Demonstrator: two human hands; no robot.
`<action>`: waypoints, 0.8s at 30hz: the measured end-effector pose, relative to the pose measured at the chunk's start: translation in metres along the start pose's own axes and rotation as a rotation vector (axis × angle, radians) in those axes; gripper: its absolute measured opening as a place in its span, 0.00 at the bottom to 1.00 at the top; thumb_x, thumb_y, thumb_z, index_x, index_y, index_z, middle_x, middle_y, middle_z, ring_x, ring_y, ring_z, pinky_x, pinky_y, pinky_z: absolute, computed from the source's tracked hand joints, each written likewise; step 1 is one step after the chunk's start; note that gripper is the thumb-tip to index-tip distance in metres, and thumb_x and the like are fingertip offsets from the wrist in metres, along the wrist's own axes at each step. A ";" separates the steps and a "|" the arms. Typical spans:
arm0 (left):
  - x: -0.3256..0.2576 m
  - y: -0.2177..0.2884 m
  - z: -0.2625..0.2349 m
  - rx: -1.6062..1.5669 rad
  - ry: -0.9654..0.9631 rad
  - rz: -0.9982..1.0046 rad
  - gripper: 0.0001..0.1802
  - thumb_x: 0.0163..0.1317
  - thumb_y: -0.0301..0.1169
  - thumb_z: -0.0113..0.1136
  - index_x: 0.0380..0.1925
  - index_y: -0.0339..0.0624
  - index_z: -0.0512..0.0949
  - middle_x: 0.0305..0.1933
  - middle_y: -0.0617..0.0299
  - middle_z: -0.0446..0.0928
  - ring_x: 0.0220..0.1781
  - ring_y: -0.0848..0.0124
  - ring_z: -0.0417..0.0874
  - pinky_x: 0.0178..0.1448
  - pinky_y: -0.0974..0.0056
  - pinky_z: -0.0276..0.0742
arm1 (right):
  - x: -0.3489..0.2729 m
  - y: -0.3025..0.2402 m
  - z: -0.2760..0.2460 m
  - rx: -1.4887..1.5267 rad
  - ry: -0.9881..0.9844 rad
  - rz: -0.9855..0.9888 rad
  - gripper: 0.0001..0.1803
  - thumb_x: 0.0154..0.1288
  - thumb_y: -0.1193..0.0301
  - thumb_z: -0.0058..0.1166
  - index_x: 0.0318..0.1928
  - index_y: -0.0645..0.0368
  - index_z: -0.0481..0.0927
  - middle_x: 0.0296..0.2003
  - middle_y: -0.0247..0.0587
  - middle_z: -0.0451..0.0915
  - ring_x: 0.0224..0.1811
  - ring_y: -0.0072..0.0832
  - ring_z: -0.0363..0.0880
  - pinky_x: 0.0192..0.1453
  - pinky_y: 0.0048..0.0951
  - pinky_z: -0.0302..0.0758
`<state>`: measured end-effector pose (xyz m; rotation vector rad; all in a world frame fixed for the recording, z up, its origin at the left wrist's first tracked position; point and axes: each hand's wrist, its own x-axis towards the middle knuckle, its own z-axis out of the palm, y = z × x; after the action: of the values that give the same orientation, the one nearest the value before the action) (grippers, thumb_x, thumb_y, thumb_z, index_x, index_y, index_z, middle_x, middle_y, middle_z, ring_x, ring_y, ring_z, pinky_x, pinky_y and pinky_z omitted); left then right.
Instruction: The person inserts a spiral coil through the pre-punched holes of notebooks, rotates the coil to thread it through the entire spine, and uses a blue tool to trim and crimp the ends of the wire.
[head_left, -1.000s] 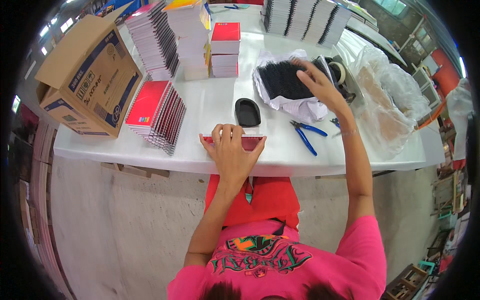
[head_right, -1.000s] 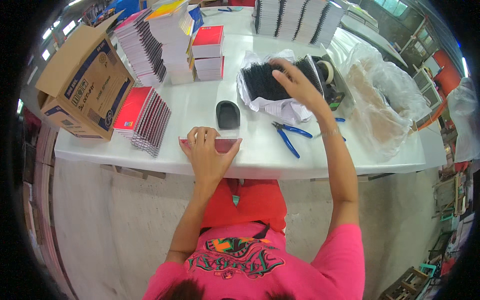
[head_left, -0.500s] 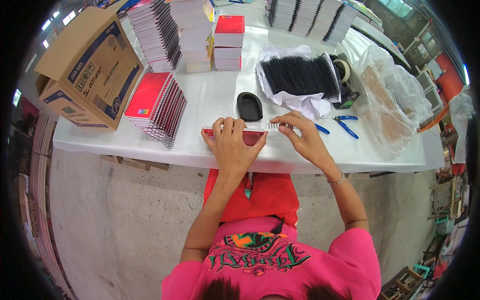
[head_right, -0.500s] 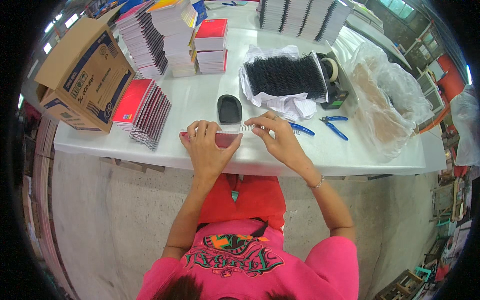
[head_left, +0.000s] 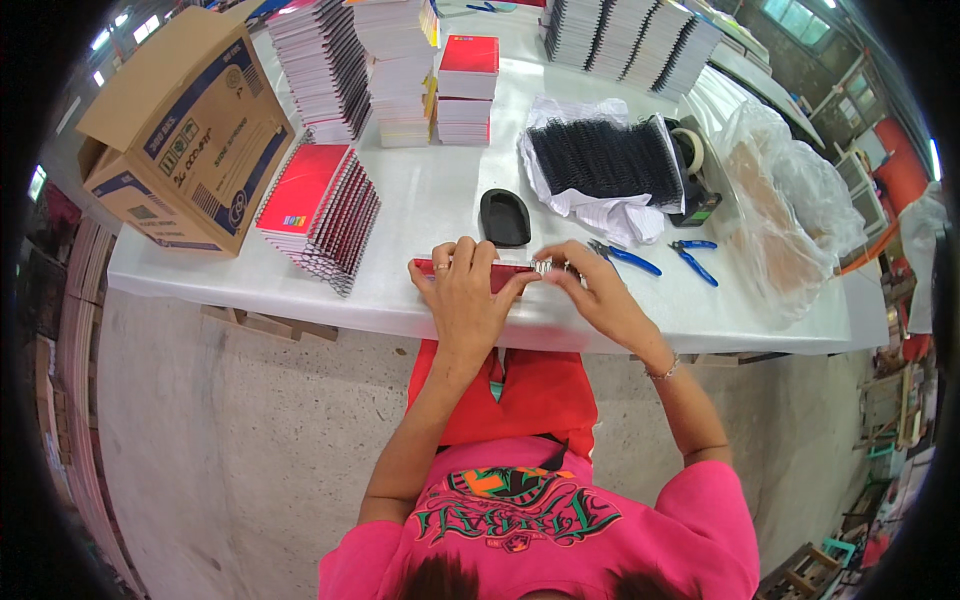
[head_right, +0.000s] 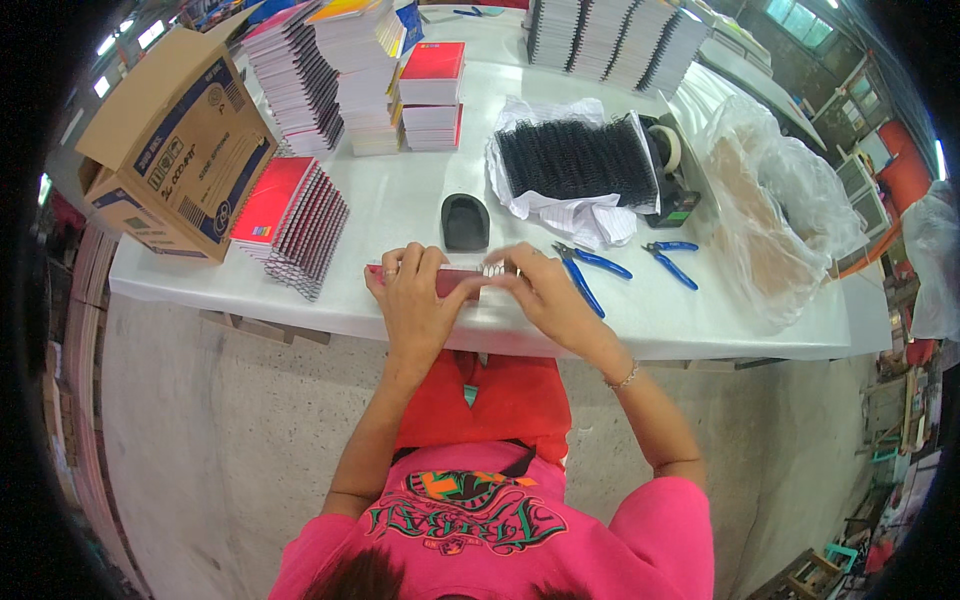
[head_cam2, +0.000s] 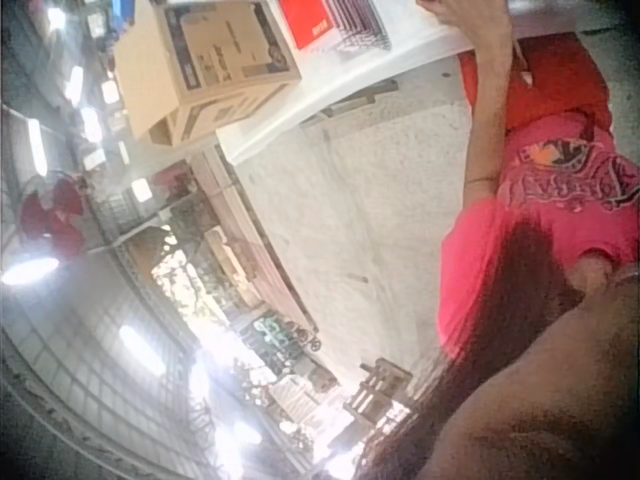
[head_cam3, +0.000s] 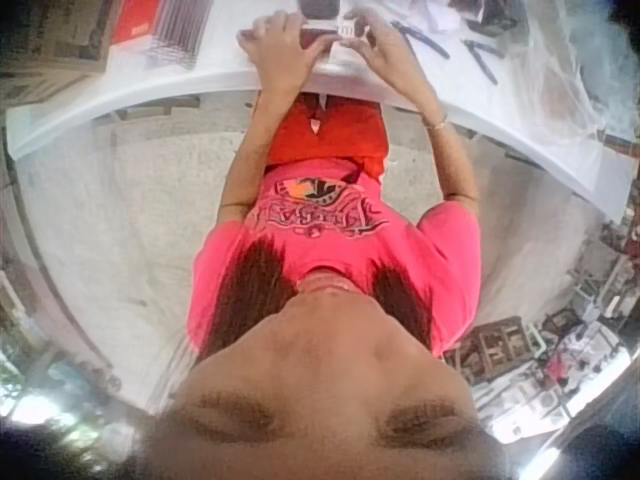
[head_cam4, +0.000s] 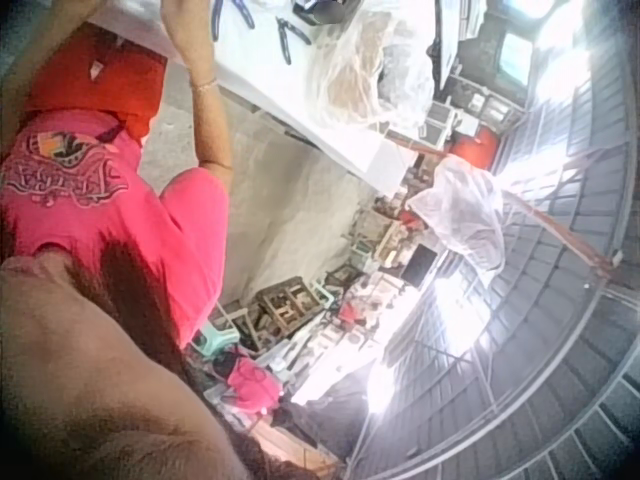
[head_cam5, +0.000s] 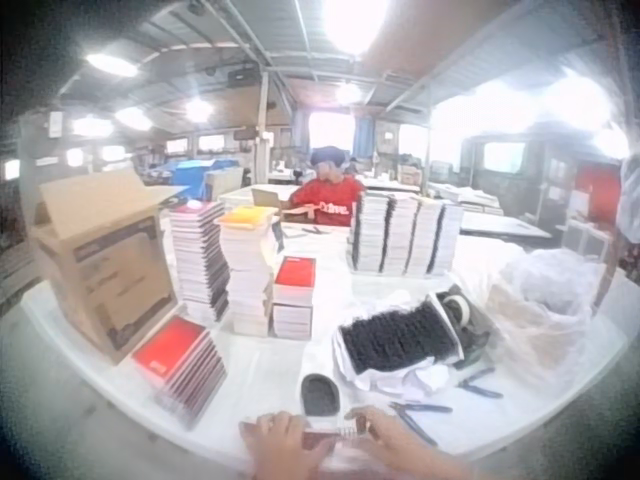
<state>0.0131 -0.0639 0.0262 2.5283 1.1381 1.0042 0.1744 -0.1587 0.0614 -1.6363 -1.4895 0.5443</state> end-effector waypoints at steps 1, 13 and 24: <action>0.000 -0.001 -0.001 0.011 0.007 0.005 0.27 0.52 0.58 0.66 0.36 0.46 0.75 0.41 0.66 0.71 0.55 0.61 0.69 0.63 0.33 0.55 | 0.001 -0.008 -0.001 -0.027 -0.004 0.035 0.07 0.70 0.74 0.51 0.43 0.63 0.79 0.32 0.43 0.76 0.37 0.33 0.73 0.46 0.32 0.69; 0.003 -0.002 -0.009 -0.039 -0.091 -0.032 0.19 0.60 0.45 0.64 0.42 0.46 0.75 0.49 0.63 0.70 0.59 0.59 0.68 0.65 0.33 0.56 | 0.011 -0.008 0.016 -0.276 0.144 -0.176 0.04 0.69 0.71 0.52 0.41 0.56 0.75 0.35 0.40 0.74 0.41 0.40 0.73 0.49 0.37 0.61; -0.005 -0.034 -0.009 -0.552 0.071 -0.186 0.30 0.48 0.36 0.77 0.46 0.40 0.70 0.52 0.51 0.64 0.57 0.53 0.69 0.62 0.51 0.66 | 0.053 0.022 -0.016 -0.138 -0.281 -0.207 0.15 0.67 0.71 0.57 0.53 0.55 0.79 0.56 0.46 0.74 0.59 0.41 0.73 0.59 0.37 0.70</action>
<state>-0.0150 -0.0444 0.0156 1.9341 0.9284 1.1707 0.2100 -0.1109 0.0642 -1.5303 -1.9155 0.5839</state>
